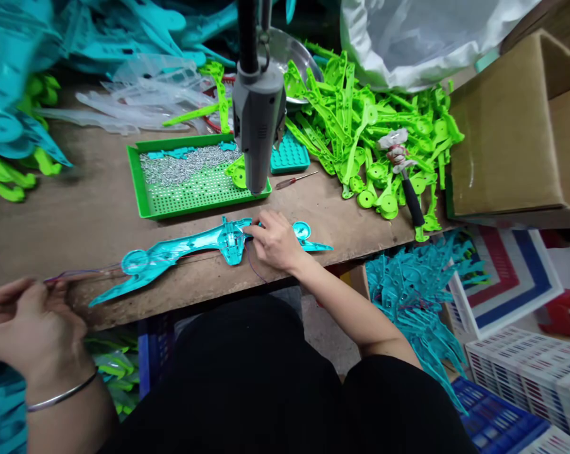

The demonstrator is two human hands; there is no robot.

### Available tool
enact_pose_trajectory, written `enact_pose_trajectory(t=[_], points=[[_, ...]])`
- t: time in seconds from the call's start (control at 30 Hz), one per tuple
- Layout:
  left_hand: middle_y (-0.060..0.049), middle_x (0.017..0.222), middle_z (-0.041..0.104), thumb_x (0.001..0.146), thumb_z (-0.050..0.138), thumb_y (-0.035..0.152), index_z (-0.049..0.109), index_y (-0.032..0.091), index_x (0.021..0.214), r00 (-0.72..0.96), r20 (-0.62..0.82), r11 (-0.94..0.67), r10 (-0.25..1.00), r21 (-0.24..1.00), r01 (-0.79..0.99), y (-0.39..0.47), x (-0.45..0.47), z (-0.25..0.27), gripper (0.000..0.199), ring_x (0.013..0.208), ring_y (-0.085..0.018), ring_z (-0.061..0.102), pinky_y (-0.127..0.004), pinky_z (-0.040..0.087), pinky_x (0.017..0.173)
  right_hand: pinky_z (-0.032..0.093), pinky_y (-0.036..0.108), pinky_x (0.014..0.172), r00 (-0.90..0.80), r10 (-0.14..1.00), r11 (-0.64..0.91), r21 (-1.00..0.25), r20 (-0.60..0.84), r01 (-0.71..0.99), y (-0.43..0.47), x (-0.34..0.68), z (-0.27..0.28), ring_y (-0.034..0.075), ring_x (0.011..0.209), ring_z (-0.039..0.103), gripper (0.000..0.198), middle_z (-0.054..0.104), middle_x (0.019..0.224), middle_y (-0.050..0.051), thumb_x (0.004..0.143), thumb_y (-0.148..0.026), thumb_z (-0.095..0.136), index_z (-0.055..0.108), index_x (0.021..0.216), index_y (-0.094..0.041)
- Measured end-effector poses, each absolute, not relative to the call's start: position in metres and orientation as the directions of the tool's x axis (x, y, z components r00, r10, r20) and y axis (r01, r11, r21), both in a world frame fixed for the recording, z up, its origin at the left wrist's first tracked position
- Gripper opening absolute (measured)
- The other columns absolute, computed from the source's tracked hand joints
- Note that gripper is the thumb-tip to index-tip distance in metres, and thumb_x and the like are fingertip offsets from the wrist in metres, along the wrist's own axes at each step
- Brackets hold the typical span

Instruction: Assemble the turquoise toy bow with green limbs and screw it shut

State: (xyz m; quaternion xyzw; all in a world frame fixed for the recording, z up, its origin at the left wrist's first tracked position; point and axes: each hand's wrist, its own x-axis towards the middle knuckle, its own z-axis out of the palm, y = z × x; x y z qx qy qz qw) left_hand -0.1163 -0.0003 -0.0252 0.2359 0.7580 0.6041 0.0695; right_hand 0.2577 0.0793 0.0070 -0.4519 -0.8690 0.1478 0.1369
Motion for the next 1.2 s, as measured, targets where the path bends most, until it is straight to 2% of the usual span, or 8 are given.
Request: enact_pose_trajectory(t=[0.13,0.27,0.37,0.5,0.7,0.83,1.0,1.2], points=[[0.003,0.076,0.061,0.054,0.075,0.021,0.050,0.019,0.073,-0.832,0.093,0.110,0.546,0.977,0.181,0.001,-0.100,-0.013,0.032,0.067,-0.011,0.061,-0.034,0.060,0.067,0.044,0.038,0.081,-0.534,0.835,0.545,-0.341,0.135,0.766,0.076,0.275,0.005,0.023,0.090,0.055,0.031,0.063,0.099,0.011,0.088,-0.014,0.046,0.075,0.098,-0.020],[0.001,0.073,0.067,0.052,0.082,0.025,0.064,0.018,0.077,-0.760,0.016,0.010,0.650,1.000,0.030,0.002,-0.073,0.015,0.031,0.066,-0.012,0.063,-0.030,0.059,0.063,0.045,0.037,0.077,-0.518,0.815,0.580,-0.351,0.260,0.735,0.074,0.301,0.004,0.022,0.085,0.056,0.028,0.063,0.093,0.010,0.084,-0.011,0.049,0.075,0.090,-0.019],[0.001,0.072,0.071,0.054,0.081,0.021,0.068,0.019,0.077,-0.738,0.095,-0.098,0.668,0.994,0.040,0.006,-0.058,0.036,0.026,0.061,-0.012,0.064,-0.029,0.059,0.060,0.045,0.037,0.075,-0.523,0.797,0.603,-0.345,0.304,0.719,0.075,0.312,0.006,0.022,0.082,0.057,0.025,0.062,0.090,0.009,0.082,-0.011,0.052,0.075,0.089,-0.018],[0.004,0.064,0.068,0.054,0.079,0.021,0.066,0.018,0.072,-0.780,0.263,-0.224,0.568,0.961,0.161,0.027,-0.056,0.042,0.023,0.057,-0.012,0.064,-0.030,0.060,0.057,0.044,0.036,0.074,-0.528,0.799,0.600,-0.338,0.287,0.725,0.078,0.310,0.005,0.021,0.081,0.057,0.020,0.061,0.090,0.008,0.082,-0.013,0.054,0.073,0.088,-0.018],[0.003,0.063,0.068,0.059,0.076,0.026,0.067,0.013,0.078,-0.758,0.277,-0.088,0.591,0.956,0.281,0.057,-0.063,0.022,0.025,0.058,-0.014,0.069,-0.031,0.063,0.063,0.043,0.035,0.072,-0.496,0.811,0.582,-0.349,0.310,0.734,0.080,0.306,0.006,0.020,0.079,0.055,0.020,0.060,0.091,0.008,0.082,-0.013,0.053,0.073,0.086,-0.018],[0.002,0.064,0.069,0.060,0.077,0.022,0.067,0.012,0.079,-0.742,0.272,-0.110,0.613,0.959,0.261,0.054,-0.062,0.019,0.024,0.059,-0.014,0.070,-0.029,0.062,0.062,0.041,0.038,0.077,-0.500,0.800,0.597,-0.356,0.331,0.719,0.073,0.289,0.024,0.022,0.085,0.055,0.018,0.062,0.096,0.009,0.083,-0.020,0.057,0.072,0.092,-0.019],[0.002,0.066,0.070,0.065,0.080,0.018,0.066,0.013,0.080,-0.730,0.220,-0.139,0.647,0.975,0.171,0.047,-0.060,0.025,0.021,0.062,-0.013,0.071,-0.027,0.062,0.063,0.038,0.037,0.072,-0.622,0.771,0.622,-0.371,0.136,0.689,0.067,0.251,0.033,0.022,0.081,0.052,0.009,0.060,0.086,0.007,0.084,-0.024,0.059,0.064,0.083,-0.018],[0.001,0.076,0.072,0.066,0.084,0.023,0.068,0.015,0.084,-0.687,0.070,-0.105,0.723,0.994,-0.009,0.038,-0.063,0.023,0.026,0.067,-0.011,0.070,-0.025,0.061,0.070,0.046,0.032,0.072,-0.490,0.865,0.452,-0.589,0.106,0.670,0.073,0.246,0.024,0.019,0.077,0.058,0.009,0.061,0.083,0.007,0.089,-0.020,0.057,0.063,0.082,-0.016]])
